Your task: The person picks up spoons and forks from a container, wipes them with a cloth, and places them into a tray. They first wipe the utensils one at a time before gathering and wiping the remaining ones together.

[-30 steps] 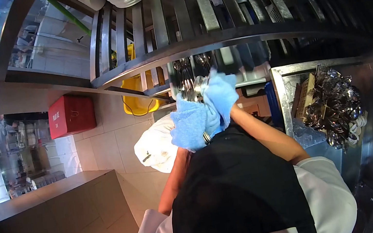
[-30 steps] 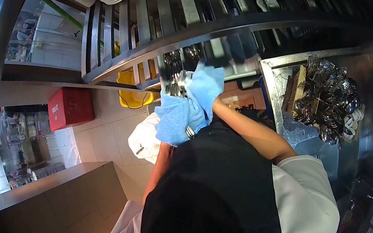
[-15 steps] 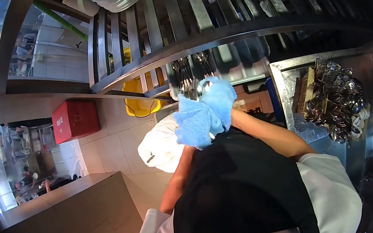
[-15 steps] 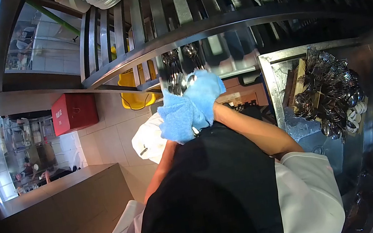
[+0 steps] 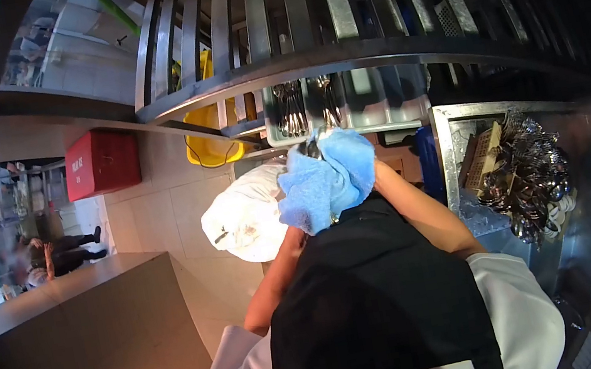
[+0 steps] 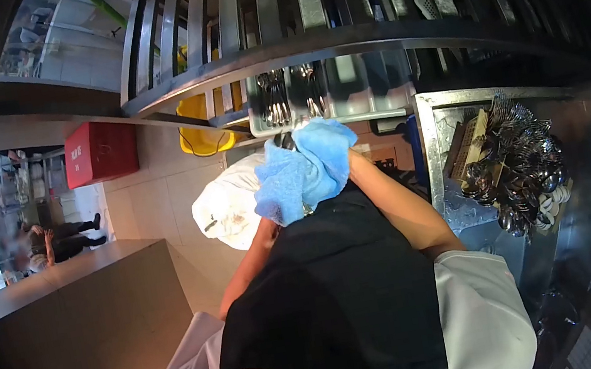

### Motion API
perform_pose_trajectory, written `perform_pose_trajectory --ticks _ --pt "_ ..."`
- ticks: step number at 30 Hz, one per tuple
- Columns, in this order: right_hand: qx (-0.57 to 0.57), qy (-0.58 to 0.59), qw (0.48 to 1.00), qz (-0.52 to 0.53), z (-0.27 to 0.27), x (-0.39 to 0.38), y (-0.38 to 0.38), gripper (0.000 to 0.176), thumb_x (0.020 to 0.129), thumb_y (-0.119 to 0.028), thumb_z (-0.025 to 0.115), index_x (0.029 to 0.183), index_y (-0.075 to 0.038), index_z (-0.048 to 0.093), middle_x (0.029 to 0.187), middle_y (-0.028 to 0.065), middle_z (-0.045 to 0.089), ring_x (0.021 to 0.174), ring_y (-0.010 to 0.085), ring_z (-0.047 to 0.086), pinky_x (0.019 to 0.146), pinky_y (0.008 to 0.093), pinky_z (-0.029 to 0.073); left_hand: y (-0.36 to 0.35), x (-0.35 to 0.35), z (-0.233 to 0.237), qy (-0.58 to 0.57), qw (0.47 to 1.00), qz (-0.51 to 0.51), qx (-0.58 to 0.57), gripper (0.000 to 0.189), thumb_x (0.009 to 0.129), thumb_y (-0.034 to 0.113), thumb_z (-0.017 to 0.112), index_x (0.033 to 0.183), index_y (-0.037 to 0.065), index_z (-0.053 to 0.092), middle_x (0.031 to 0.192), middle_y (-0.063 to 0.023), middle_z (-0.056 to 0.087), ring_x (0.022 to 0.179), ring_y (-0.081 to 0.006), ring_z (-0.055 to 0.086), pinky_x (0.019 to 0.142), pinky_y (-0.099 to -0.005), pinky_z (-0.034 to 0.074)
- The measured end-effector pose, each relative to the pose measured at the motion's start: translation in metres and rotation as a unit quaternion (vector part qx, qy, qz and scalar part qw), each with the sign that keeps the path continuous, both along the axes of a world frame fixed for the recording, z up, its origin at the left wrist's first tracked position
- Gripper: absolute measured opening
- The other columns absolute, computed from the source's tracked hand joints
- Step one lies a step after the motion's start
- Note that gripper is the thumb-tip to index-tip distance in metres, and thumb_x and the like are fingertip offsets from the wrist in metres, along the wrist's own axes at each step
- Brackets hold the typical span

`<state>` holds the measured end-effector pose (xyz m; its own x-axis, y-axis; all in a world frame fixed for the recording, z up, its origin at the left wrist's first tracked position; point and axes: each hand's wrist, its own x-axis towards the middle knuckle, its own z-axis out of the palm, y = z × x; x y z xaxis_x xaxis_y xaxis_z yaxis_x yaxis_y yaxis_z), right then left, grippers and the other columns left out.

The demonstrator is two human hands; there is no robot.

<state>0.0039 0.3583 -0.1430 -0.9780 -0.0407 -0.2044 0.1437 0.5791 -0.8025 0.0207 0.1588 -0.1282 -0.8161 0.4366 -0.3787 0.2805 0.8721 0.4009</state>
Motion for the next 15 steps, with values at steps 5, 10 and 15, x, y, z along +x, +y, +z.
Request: perform_pose_trajectory --ticks 5,10,15 --pt "-0.098 0.185 0.978 -0.029 -0.041 -0.019 0.012 0.017 0.09 -0.018 0.061 0.087 -0.006 0.072 0.076 0.0166 0.068 0.065 0.0327 0.069 0.054 0.0402 0.053 0.017 0.0 0.012 0.007 1.0 -0.015 -0.02 0.026 0.095 0.023 0.059 0.114 0.008 0.068 0.106 -0.0189 0.071 0.098 -0.0378 0.07 0.083 -0.0492 0.052" --pt "0.236 0.203 0.947 -0.081 -0.049 -0.011 0.004 0.014 0.085 -0.015 0.064 0.079 -0.004 0.07 0.063 0.0116 0.063 0.054 0.0256 0.065 0.047 0.0366 0.051 0.042 -0.02 0.055 -0.011 0.991 -0.103 -0.088 0.03 0.097 0.025 0.056 0.119 0.009 0.068 0.111 -0.019 0.072 0.102 -0.0364 0.071 0.086 -0.049 0.054" --pt "0.278 0.136 0.951 -0.008 -0.048 -0.033 0.01 0.01 0.084 -0.018 0.066 0.084 -0.009 0.069 0.073 0.0169 0.067 0.066 0.0307 0.068 0.06 0.0388 0.055 0.018 -0.012 0.019 -0.013 0.992 -0.11 -0.058 0.03 0.097 0.025 0.055 0.119 0.009 0.067 0.11 -0.0188 0.071 0.102 -0.0357 0.07 0.086 -0.0484 0.054"
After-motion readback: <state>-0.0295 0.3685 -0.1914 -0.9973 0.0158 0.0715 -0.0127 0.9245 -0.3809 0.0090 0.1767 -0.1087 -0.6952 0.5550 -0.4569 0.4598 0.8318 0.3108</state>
